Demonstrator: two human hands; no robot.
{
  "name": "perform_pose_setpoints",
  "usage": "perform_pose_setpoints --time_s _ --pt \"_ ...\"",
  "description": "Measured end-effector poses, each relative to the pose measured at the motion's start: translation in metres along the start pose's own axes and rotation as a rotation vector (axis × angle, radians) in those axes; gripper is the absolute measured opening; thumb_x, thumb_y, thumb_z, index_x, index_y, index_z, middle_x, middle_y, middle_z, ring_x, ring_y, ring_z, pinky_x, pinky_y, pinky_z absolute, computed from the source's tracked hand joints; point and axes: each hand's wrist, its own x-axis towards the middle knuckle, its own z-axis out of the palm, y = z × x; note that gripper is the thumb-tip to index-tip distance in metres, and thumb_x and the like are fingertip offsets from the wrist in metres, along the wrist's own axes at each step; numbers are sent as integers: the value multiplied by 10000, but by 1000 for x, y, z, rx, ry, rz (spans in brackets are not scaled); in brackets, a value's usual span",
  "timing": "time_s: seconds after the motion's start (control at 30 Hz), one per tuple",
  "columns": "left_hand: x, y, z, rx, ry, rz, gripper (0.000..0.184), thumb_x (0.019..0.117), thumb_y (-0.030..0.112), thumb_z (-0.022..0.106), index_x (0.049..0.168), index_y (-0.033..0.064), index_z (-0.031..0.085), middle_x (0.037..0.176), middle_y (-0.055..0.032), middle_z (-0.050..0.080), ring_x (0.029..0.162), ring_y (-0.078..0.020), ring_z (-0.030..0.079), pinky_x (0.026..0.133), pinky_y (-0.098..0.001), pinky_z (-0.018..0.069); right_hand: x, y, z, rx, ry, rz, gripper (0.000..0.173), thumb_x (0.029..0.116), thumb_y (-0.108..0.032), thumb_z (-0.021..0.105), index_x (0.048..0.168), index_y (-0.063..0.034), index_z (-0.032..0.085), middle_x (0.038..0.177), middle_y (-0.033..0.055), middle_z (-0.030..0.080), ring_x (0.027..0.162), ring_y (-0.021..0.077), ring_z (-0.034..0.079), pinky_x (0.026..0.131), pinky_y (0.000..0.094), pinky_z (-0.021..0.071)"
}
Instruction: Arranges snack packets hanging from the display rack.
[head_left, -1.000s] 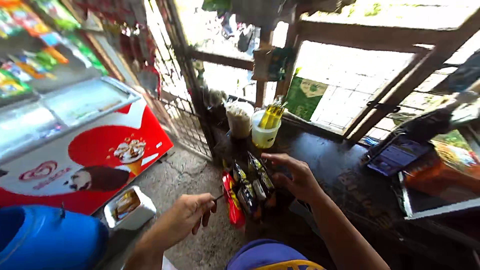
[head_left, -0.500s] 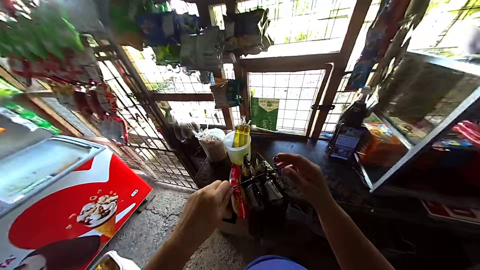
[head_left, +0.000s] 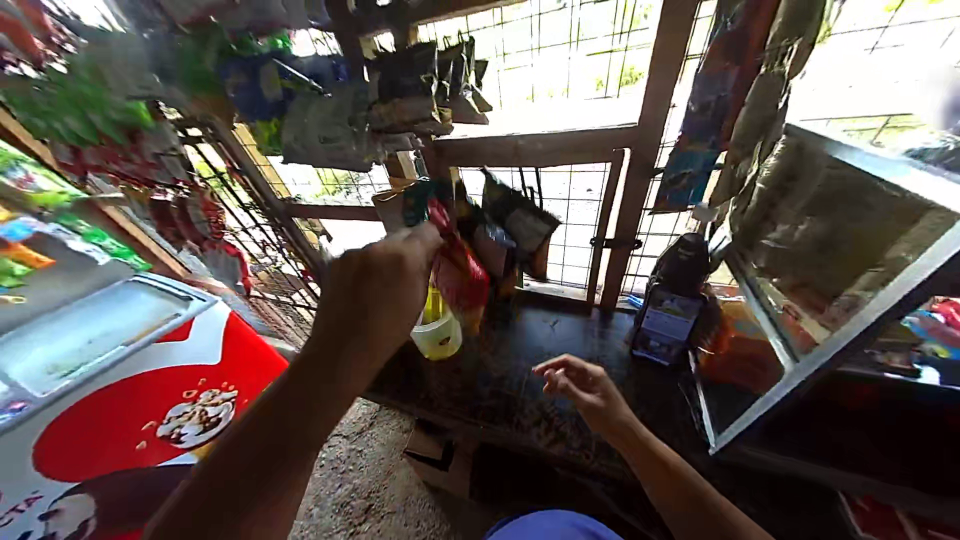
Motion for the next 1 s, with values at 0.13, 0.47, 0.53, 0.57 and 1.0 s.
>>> perform_pose_setpoints --time_s 0.13,0.47,0.53,0.57,1.0 --pt "77 27 -5 101 -108 -164 208 1063 79 487 1088 -50 649 921 -315 662 876 -546 670 686 -689 509 -2 29 -14 -55 -227 141 237 1027 -165 574 1146 -7 704 1058 60 708 821 53 666 783 236 573" --pt "196 70 12 281 -238 -428 214 1007 -17 517 1176 -114 606 1203 -362 611 1152 -552 601 866 -687 496 -15 74 -21 36 -321 143 235 1024 -141 575 1153 6 706 1063 89 704 814 63 658 780 232 564" --pt "206 71 18 305 -237 -420 212 1006 -22 510 1155 -135 609 1213 -363 606 1158 -549 597 883 -678 493 -20 79 -22 52 -339 145 232 1023 -137 576 1146 6 710 1048 86 703 795 54 650 765 220 559" --pt "211 70 20 312 -232 -407 217 1007 -25 505 1156 -146 607 1226 -367 594 1168 -552 586 891 -680 486 -21 81 -22 53 -350 142 229 1022 -136 578 1141 6 712 1034 85 702 781 48 639 752 212 549" --pt "260 69 39 453 -252 -426 218 1004 -36 467 1109 -143 626 1251 -351 599 1223 -527 564 930 -679 459 -14 88 -26 22 -420 117 226 1011 -117 587 1148 6 717 1044 123 697 813 105 650 785 255 554"
